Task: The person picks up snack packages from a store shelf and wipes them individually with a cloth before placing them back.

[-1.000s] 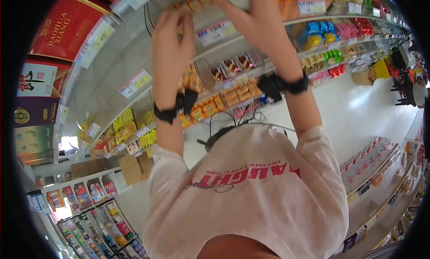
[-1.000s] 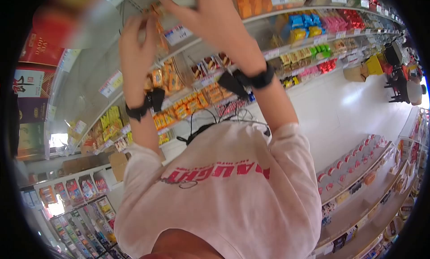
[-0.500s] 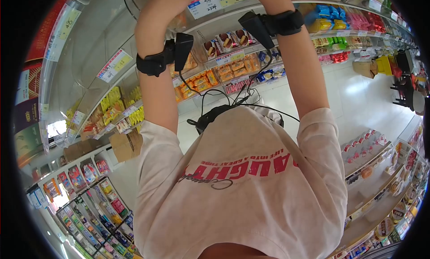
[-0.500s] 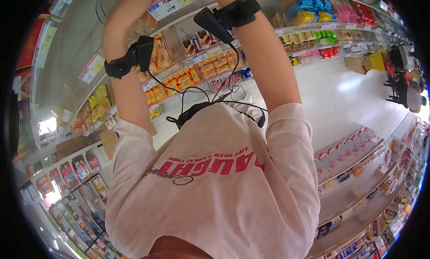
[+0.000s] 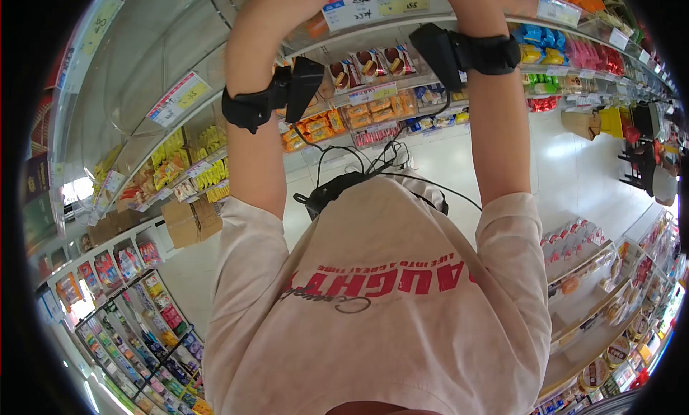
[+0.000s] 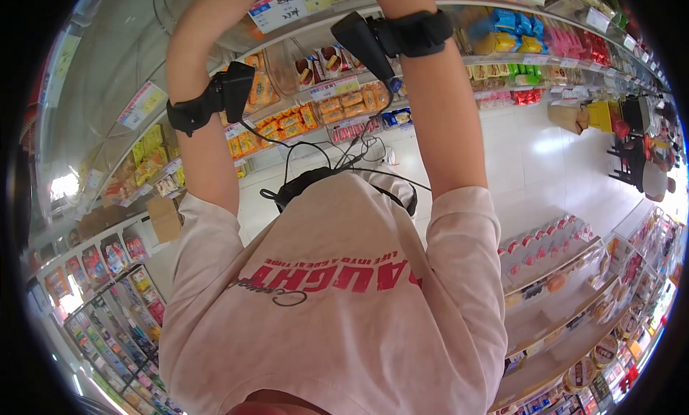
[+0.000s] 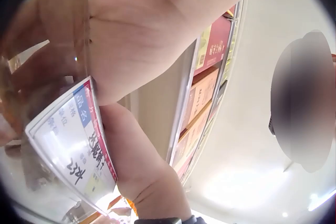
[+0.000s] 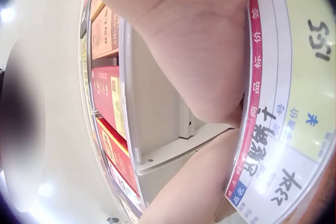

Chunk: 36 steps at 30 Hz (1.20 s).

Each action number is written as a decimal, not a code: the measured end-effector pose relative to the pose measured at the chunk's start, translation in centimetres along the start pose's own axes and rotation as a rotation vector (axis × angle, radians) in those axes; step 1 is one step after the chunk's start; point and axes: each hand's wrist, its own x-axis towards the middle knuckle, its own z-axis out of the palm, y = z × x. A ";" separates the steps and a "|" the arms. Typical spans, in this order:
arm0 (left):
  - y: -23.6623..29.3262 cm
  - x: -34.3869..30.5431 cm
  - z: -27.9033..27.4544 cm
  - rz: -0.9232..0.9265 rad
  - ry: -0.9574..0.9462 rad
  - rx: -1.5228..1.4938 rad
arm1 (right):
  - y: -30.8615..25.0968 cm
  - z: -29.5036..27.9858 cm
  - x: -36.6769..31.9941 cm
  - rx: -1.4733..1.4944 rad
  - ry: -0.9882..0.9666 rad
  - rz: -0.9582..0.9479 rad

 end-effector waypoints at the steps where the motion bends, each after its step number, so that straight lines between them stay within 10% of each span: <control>1: 0.6 -0.4 -0.1 -0.050 -0.020 -0.017 | -1.1 -0.5 -0.4 0.054 -0.024 0.093; 5: -2.8 1.1 1.5 0.318 0.206 0.013 | -2.6 -0.9 -1.3 0.162 0.124 0.235; 17: -2.7 1.0 1.0 0.086 0.105 -0.012 | -3.0 -0.5 -2.2 0.153 0.435 0.239; 27: -2.8 0.1 2.1 0.285 0.527 0.171 | -2.0 -0.1 -0.7 0.340 0.781 0.260; 33: -2.6 -0.1 2.4 0.309 0.590 0.069 | -5.4 -1.4 -2.3 -0.002 0.294 0.375; 36: -1.9 -0.5 2.4 0.321 0.622 0.095 | -4.4 -0.6 -2.5 -0.021 0.346 0.208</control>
